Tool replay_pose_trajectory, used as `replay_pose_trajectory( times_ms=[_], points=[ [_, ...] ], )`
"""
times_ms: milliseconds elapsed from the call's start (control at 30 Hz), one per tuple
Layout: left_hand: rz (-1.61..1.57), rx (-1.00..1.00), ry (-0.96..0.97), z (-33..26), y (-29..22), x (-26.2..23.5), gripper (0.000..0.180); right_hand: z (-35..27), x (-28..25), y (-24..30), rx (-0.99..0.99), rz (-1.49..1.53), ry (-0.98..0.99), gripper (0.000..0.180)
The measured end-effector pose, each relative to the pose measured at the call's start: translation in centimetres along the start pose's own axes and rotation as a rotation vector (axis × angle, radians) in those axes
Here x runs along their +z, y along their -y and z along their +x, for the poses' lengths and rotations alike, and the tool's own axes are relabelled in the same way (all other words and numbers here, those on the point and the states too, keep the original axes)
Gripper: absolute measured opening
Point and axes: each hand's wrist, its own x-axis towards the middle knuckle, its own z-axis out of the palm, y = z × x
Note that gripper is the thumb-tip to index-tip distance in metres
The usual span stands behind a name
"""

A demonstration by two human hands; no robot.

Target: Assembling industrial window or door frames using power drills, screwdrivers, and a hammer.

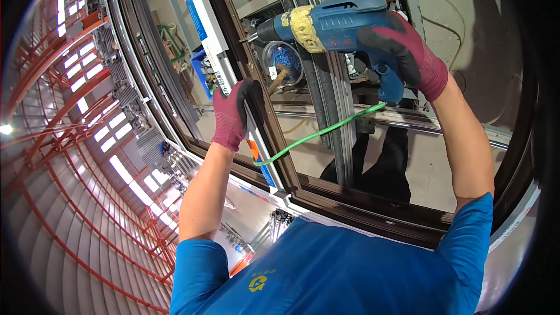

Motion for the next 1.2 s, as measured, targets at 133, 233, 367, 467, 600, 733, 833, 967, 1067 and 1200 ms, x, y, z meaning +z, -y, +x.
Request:
replay_pose_trajectory(
  times_ms=[133, 233, 367, 467, 600, 733, 833, 967, 1067, 1200],
  points=[
    [0.037, 0.074, 0.018, 0.2, 0.7, -0.3, 0.021, 0.5, 0.3, -0.6, -0.118, 0.255, -0.008, 0.046],
    [0.022, 0.102, 0.022, 0.2, 0.9, -0.4, 0.021, 0.5, -0.2, -0.9, -0.090, 0.163, 0.014, 0.041],
    [0.040, 0.053, 0.002, 0.4, 1.1, -0.5, 0.021, 0.4, -0.4, -0.6, 0.033, 0.076, 0.041, 0.037],
    [-0.034, 0.069, -0.011, 0.3, 1.5, -0.4, 0.022, 0.2, -0.4, -1.4, 0.009, 0.201, 0.040, 0.036],
    [0.002, 0.129, 0.010, 0.2, 1.4, -0.4, 0.023, -0.3, -0.1, -1.1, -0.018, 0.192, 0.006, 0.036],
    [0.086, 0.152, 0.017, 0.2, 1.4, -0.7, 0.024, -0.2, 0.5, -0.9, -0.005, 0.242, -0.016, 0.044],
    [0.121, 0.152, 0.005, 0.2, 1.0, -0.5, 0.024, 0.0, 0.6, -0.7, -0.024, 0.257, -0.029, 0.051],
    [0.168, 0.208, 0.027, 0.0, 0.5, -0.4, 0.024, 0.0, 1.2, -0.9, -0.038, 0.249, -0.117, 0.052],
    [0.099, 0.200, 0.021, 0.1, 1.2, -0.6, 0.025, 0.5, 0.6, -1.6, 0.020, 0.272, -0.012, 0.049],
    [0.155, 0.172, -0.016, 0.2, 1.3, -0.4, 0.025, 0.6, 0.4, -2.4, -0.081, 0.203, 0.047, 0.042]
  ],
)
